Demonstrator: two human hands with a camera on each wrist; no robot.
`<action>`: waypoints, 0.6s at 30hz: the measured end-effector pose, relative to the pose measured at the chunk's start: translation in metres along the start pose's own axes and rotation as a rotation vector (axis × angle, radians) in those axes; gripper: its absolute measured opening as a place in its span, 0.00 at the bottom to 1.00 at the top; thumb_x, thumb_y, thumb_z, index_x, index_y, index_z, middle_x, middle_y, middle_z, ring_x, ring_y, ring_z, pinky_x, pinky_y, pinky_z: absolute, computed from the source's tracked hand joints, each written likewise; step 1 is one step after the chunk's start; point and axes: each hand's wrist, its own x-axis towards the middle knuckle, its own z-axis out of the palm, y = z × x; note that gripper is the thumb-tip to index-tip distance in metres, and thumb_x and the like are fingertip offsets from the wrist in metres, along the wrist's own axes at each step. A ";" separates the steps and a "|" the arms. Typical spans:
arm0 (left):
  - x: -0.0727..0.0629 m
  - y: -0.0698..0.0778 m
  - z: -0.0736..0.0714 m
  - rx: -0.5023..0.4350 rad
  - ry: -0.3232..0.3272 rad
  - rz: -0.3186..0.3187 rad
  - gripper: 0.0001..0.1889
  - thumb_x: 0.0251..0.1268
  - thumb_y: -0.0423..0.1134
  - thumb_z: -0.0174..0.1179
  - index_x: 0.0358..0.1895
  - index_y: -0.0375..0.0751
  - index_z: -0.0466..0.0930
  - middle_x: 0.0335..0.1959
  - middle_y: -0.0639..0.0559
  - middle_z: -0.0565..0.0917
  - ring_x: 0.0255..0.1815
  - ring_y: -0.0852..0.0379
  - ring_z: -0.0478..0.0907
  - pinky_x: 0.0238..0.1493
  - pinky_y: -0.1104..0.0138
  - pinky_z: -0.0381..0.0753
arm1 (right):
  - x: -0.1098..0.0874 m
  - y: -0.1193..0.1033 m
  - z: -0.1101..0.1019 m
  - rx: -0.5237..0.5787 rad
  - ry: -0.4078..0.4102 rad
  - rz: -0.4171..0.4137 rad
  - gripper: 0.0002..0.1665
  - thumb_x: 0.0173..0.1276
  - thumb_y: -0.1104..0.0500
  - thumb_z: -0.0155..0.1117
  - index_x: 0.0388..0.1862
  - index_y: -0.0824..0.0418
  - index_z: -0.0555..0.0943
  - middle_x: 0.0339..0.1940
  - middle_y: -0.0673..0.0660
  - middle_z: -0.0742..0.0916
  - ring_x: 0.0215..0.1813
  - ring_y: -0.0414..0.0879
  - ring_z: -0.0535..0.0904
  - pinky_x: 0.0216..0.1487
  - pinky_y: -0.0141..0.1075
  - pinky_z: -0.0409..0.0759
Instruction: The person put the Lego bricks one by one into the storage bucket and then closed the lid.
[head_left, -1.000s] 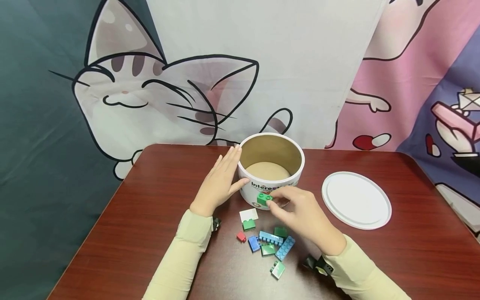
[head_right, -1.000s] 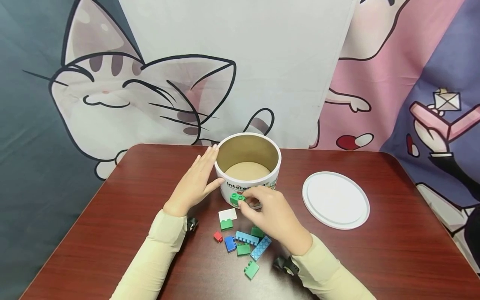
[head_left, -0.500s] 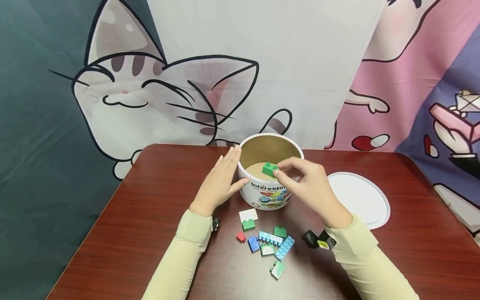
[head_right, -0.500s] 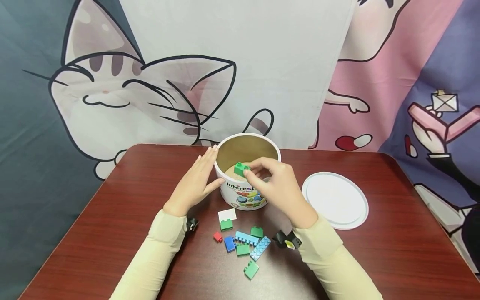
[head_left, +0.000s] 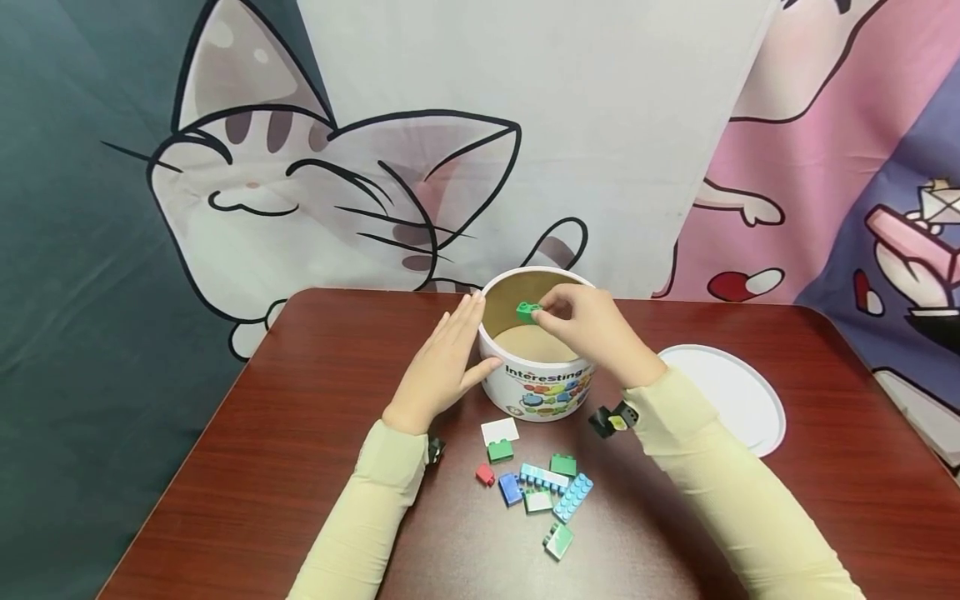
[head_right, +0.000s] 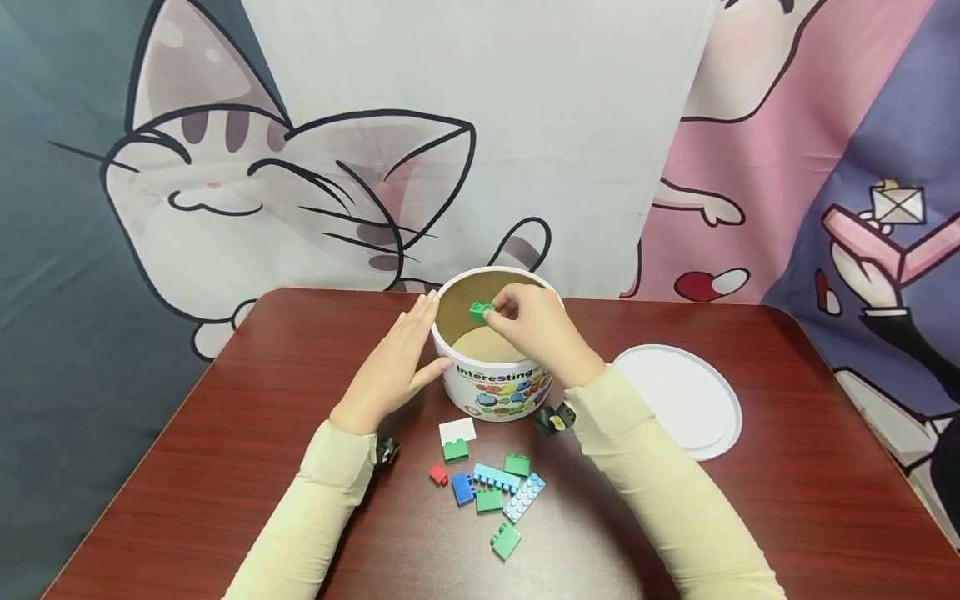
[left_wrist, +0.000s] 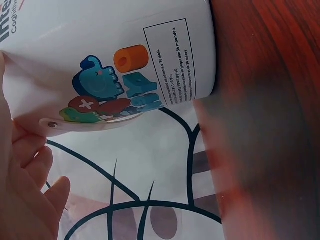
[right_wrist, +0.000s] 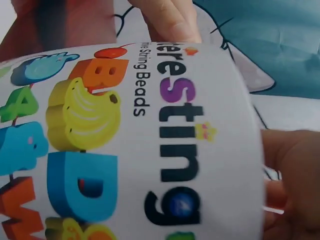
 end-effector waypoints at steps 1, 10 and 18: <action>0.000 0.000 0.000 -0.001 -0.003 -0.001 0.46 0.74 0.58 0.58 0.82 0.37 0.47 0.83 0.45 0.52 0.83 0.55 0.42 0.81 0.55 0.47 | 0.003 0.001 0.001 -0.009 -0.013 0.016 0.09 0.70 0.57 0.68 0.39 0.63 0.87 0.33 0.54 0.90 0.36 0.47 0.84 0.42 0.42 0.81; 0.000 0.000 -0.001 0.002 0.004 0.010 0.46 0.73 0.56 0.59 0.82 0.36 0.47 0.82 0.44 0.52 0.83 0.54 0.43 0.81 0.54 0.48 | 0.023 0.005 0.010 -0.114 0.013 0.091 0.10 0.68 0.60 0.65 0.38 0.68 0.86 0.33 0.59 0.89 0.37 0.51 0.83 0.40 0.43 0.82; 0.001 0.000 0.000 0.001 0.007 0.011 0.46 0.73 0.57 0.59 0.82 0.35 0.47 0.82 0.43 0.53 0.83 0.49 0.47 0.80 0.53 0.49 | 0.019 0.005 0.006 -0.091 0.061 0.080 0.09 0.67 0.65 0.60 0.39 0.67 0.86 0.35 0.60 0.89 0.39 0.53 0.84 0.44 0.46 0.82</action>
